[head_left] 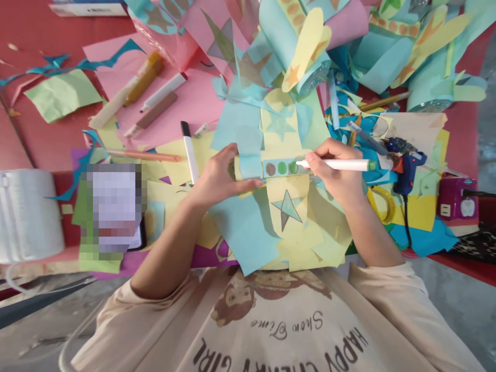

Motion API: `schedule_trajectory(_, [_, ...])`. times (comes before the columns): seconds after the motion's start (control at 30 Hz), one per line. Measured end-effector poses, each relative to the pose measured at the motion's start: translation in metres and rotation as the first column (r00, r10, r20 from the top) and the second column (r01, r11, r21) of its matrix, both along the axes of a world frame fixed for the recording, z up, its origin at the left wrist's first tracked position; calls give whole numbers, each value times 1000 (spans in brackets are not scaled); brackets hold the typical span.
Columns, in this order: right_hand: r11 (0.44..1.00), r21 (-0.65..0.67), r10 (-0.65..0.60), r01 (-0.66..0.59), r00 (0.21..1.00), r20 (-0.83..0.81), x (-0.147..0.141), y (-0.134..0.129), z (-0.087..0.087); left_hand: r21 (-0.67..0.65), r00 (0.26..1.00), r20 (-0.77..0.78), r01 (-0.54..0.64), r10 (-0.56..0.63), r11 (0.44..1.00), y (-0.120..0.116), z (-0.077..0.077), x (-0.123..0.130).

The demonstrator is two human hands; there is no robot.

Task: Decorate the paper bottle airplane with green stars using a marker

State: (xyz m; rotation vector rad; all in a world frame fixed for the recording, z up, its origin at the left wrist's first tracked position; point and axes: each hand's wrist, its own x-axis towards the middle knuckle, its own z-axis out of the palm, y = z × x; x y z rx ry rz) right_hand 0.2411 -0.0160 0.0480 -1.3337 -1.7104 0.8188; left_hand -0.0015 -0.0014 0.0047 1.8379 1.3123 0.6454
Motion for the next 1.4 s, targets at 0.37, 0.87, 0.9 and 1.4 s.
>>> schedule_trajectory(0.37, [998, -36, 58, -58, 998, -9, 4, -1, -2, -30, 1000, 14, -1, 2, 1000, 0, 1, 0])
schedule_trajectory(0.87, [1000, -27, 9, -10, 1000, -23, 2, 0, -2, 3, 1000, 13, 4, -4, 1000, 1, -1, 0])
schedule_trajectory(0.9, [1000, -25, 4, -4, 1000, -18, 2, 0, -2, -3, 1000, 12, 3, -3, 1000, 1, 0, 0])
schedule_trajectory(1.4, [997, -40, 71, -72, 997, -30, 5, 0, -2, 9, 999, 36, 4, -4, 1000, 1, 2, 1])
